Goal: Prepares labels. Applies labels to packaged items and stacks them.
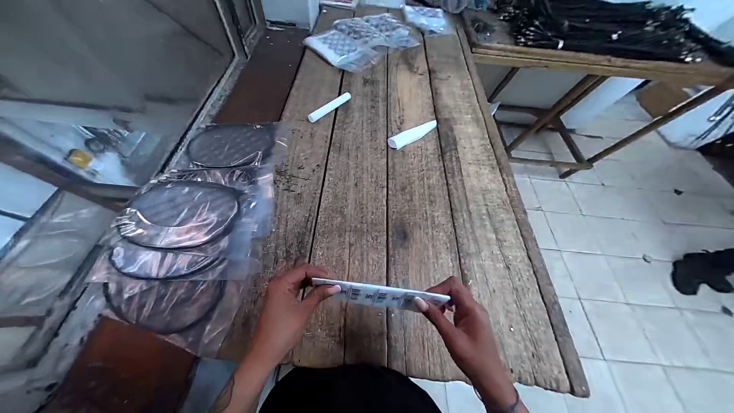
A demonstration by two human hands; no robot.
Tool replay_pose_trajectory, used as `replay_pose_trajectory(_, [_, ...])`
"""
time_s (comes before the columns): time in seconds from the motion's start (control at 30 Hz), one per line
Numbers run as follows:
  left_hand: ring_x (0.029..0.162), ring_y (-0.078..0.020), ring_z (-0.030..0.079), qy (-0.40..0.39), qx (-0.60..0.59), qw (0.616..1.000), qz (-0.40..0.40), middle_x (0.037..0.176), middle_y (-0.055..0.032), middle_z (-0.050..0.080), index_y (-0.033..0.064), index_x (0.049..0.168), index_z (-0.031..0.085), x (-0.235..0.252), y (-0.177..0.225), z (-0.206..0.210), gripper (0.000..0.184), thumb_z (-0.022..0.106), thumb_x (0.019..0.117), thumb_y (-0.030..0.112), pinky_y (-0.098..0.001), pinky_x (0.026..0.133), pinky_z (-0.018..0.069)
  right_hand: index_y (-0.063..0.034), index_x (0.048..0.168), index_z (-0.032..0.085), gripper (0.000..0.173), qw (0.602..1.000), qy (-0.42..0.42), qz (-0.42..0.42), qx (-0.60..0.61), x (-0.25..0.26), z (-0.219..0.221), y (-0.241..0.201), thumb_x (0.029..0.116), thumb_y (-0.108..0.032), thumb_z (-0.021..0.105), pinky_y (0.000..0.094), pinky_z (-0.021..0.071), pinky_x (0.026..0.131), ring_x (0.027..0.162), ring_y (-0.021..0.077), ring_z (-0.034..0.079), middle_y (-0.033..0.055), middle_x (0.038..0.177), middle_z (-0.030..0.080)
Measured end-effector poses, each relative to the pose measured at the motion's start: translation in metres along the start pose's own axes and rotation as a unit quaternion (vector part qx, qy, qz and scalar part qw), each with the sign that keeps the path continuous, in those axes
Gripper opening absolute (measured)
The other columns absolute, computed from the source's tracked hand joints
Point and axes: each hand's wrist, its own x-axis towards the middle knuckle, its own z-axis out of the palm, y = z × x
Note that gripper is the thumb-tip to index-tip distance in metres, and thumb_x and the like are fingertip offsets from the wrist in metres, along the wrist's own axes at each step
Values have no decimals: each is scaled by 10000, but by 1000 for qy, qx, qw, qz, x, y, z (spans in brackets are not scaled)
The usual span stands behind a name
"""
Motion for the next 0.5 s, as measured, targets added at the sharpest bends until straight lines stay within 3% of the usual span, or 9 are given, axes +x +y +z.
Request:
replay_pose_trajectory(0.1, [761,-63,714,-6,-37,999,-32,850,21,744,84,1000,709,3,9,2,149,766,863,89,-226,723,611,-130,830,728,263,1000,5,16,8,6,3,1,973,-340,663,178,497,800,864,-14,572,-77,858,595])
replay_pose_trajectory(0.17, [764,-79,715,-12,-46,998,-46,863,7,740,82,1019,697,4,10,1,149,745,878,93,-236,710,611,-111,827,751,306,999,-14,33,26,6,2,1,1006,-309,602,192,526,815,886,-6,616,-61,887,658])
replay_pose_trajectory(0.23, [779,-99,721,-20,-60,997,-47,883,-12,740,73,1053,682,7,11,0,156,723,903,88,-248,715,616,-96,992,753,239,994,-54,50,81,4,-1,0,989,-315,657,241,580,847,922,40,680,-40,970,723])
replay_pose_trajectory(0.3, [793,-110,722,-29,-65,996,-52,894,-22,738,78,1067,678,9,13,-2,146,705,925,96,-256,729,619,-46,1127,676,284,981,-73,87,155,3,-2,-7,905,-198,766,316,634,831,906,127,742,24,1001,765])
replay_pose_trajectory(0.37, [776,-103,722,-40,-56,996,-60,876,-18,738,78,1053,684,10,16,-3,105,671,957,118,-250,713,616,-62,1052,723,242,971,-75,123,189,2,-6,-12,841,-148,805,300,631,766,825,125,747,29,920,775])
replay_pose_trajectory(0.5, [699,-52,696,-48,-4,996,-70,794,23,720,100,1008,708,14,25,-5,170,599,1025,230,-220,645,594,-139,952,774,104,960,-179,138,163,7,-20,-16,905,-231,758,231,611,703,752,35,720,-53,854,769])
